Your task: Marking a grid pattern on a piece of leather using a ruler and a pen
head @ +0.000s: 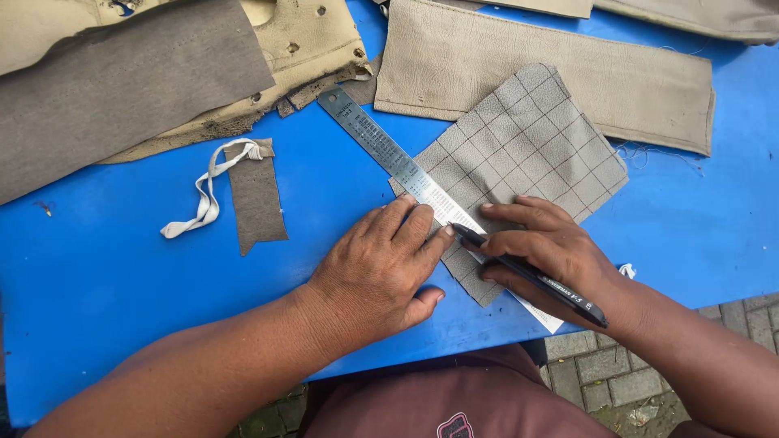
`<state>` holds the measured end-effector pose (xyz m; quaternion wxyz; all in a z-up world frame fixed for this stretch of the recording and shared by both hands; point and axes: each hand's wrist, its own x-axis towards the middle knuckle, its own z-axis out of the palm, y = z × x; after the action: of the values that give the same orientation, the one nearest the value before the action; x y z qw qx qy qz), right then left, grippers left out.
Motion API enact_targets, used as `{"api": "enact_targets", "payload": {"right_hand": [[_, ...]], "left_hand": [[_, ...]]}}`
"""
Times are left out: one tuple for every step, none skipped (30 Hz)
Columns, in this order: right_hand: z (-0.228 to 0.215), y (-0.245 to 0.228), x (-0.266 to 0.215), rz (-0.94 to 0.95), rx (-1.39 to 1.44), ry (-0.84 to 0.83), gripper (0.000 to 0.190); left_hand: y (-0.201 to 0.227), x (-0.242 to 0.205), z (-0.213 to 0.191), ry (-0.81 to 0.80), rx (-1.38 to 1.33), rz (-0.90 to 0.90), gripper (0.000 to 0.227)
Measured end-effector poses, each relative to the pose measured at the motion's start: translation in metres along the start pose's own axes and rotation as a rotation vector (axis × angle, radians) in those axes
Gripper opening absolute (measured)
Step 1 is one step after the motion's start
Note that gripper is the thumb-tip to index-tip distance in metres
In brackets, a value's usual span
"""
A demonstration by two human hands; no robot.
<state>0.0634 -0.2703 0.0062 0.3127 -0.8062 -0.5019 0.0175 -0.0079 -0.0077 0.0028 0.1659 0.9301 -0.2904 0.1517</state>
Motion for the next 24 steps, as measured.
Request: {"api": "enact_targets", "payload": {"right_hand": [[0.002,-0.002,-0.004,-0.008,-0.001,0.002,0.029],[0.004,-0.004,-0.009,0.043,-0.040,0.003,0.029],[0.008,-0.007,-0.015,0.097,-0.076,0.003,0.029],[0.010,-0.010,-0.016,0.092,-0.073,0.004,0.029],[0.011,-0.012,-0.017,0.105,-0.091,0.015,0.027],[0.012,-0.015,-0.018,0.117,-0.110,0.027,0.025],[0.014,-0.017,-0.022,0.117,-0.113,0.032,0.025],[0.015,-0.019,-0.025,0.160,-0.108,0.002,0.023],[0.017,-0.022,-0.031,0.207,-0.095,-0.036,0.024],[0.016,-0.026,-0.031,0.211,-0.092,-0.038,0.024],[0.015,-0.030,-0.031,0.210,-0.064,-0.050,0.027],[0.015,-0.034,-0.030,0.210,-0.036,-0.062,0.031],[0.016,-0.037,-0.030,0.205,-0.039,-0.058,0.031],[0.017,-0.040,-0.031,0.215,-0.068,-0.028,0.030],[0.019,-0.044,-0.031,0.222,-0.094,-0.004,0.029],[0.021,-0.046,-0.029,0.215,-0.093,-0.003,0.029],[0.022,-0.051,-0.030,0.218,-0.100,0.025,0.029],[0.023,-0.055,-0.031,0.222,-0.107,0.053,0.030],[0.024,-0.054,-0.028,0.219,-0.105,0.054,0.030],[0.024,-0.054,-0.027,0.225,-0.097,0.068,0.031],[0.023,-0.054,-0.027,0.235,-0.089,0.078,0.033],[0.023,-0.054,-0.024,0.238,-0.088,0.075,0.033],[0.024,-0.054,-0.022,0.220,-0.096,0.098,0.033],[0.024,-0.055,-0.020,0.203,-0.104,0.121,0.035]], "left_hand": [[0.000,0.000,0.000,0.003,0.007,-0.002,0.077],[0.000,0.001,-0.001,0.003,-0.005,-0.006,0.075],[0.001,0.000,-0.001,-0.001,-0.019,-0.010,0.073],[0.002,-0.003,0.000,-0.002,-0.015,-0.013,0.073],[0.002,-0.003,0.001,0.000,-0.005,-0.015,0.075],[0.001,-0.003,0.002,0.001,0.004,-0.017,0.076],[0.000,-0.001,0.002,0.003,0.008,-0.011,0.076],[-0.001,0.000,0.002,0.008,-0.001,-0.005,0.075],[0.000,-0.002,0.002,0.007,-0.017,-0.006,0.075],[0.001,-0.001,0.002,0.004,-0.020,-0.007,0.075],[0.001,0.000,0.001,-0.001,-0.008,-0.006,0.075],[0.001,0.001,0.000,-0.006,0.005,-0.005,0.075],[0.001,0.002,0.000,-0.003,0.011,-0.003,0.075],[0.001,0.002,-0.001,-0.001,0.008,0.000,0.074],[0.002,0.001,-0.002,-0.001,0.005,-0.003,0.074],[0.000,0.001,-0.002,0.001,0.012,-0.007,0.074],[0.000,0.001,-0.002,0.005,0.008,-0.005,0.074],[0.000,0.001,-0.001,0.010,0.004,-0.003,0.074],[0.000,0.001,-0.001,0.009,0.007,-0.004,0.074],[0.000,0.002,-0.002,0.007,0.006,-0.006,0.073],[0.001,0.002,-0.001,0.006,0.000,-0.009,0.073],[0.001,0.001,-0.001,0.004,-0.004,-0.011,0.073],[0.001,0.001,0.000,0.004,-0.003,-0.009,0.075],[0.001,0.001,-0.001,0.004,-0.001,-0.007,0.076]]}}
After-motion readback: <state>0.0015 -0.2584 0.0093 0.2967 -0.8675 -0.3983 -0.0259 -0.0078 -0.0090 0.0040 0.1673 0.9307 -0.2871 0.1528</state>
